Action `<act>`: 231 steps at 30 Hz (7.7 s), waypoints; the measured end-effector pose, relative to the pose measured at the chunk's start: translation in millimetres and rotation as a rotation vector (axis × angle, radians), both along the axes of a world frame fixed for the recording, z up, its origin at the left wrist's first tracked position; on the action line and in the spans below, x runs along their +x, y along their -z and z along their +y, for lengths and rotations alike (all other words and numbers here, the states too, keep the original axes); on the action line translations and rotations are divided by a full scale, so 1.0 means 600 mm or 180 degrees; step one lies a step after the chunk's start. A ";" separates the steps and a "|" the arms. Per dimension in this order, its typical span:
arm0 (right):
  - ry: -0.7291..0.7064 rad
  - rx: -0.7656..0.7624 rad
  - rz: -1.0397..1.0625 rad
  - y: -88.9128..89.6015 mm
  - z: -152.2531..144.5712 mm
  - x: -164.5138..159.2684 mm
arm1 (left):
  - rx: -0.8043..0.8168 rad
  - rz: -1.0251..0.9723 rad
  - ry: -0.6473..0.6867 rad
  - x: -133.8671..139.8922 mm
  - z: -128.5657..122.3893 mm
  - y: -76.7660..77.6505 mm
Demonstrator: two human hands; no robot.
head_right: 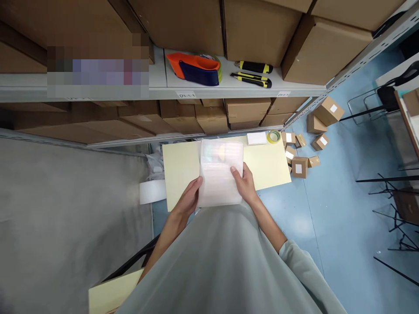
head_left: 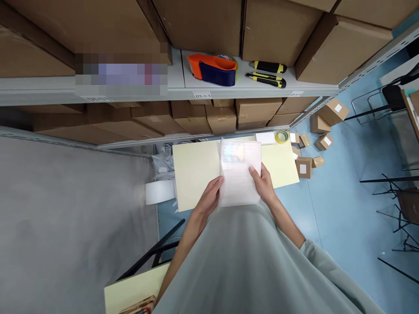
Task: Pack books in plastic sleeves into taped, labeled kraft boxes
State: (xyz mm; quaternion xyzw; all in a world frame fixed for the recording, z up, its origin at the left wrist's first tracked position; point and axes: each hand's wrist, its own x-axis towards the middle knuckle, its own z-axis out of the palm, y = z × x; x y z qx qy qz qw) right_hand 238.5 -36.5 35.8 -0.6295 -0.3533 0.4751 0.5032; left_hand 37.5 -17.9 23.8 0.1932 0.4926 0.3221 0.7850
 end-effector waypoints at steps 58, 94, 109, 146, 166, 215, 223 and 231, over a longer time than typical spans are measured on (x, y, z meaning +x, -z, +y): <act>-0.0443 -0.0447 0.0691 0.003 0.009 0.062 | 0.0229 0.0204 0.0094 0.011 0.006 -0.016; 0.0131 -0.0306 0.0566 0.004 -0.082 -0.004 | 0.0309 -0.0065 0.0245 -0.032 -0.054 0.010; 0.0242 -0.0216 -0.0284 0.039 -0.130 -0.057 | 0.0747 0.0029 0.0208 -0.073 -0.094 0.034; -0.0504 -0.0316 0.0216 0.044 -0.083 0.225 | 0.1115 0.1434 -0.0396 0.154 -0.106 0.020; -0.0479 -0.0294 0.0386 0.053 -0.075 0.189 | 0.0670 0.0538 0.0136 0.154 -0.098 0.043; -0.0973 -0.1531 0.0401 0.387 0.206 -0.333 | 0.0729 0.2403 -0.0295 -0.355 0.193 0.441; -0.1468 -0.1280 0.0426 0.305 0.146 -0.272 | 0.0863 0.2030 -0.0745 -0.332 0.107 0.369; -0.2442 -0.1043 0.0651 0.214 0.058 -0.215 | 0.1092 0.1999 -0.1387 -0.323 -0.114 0.248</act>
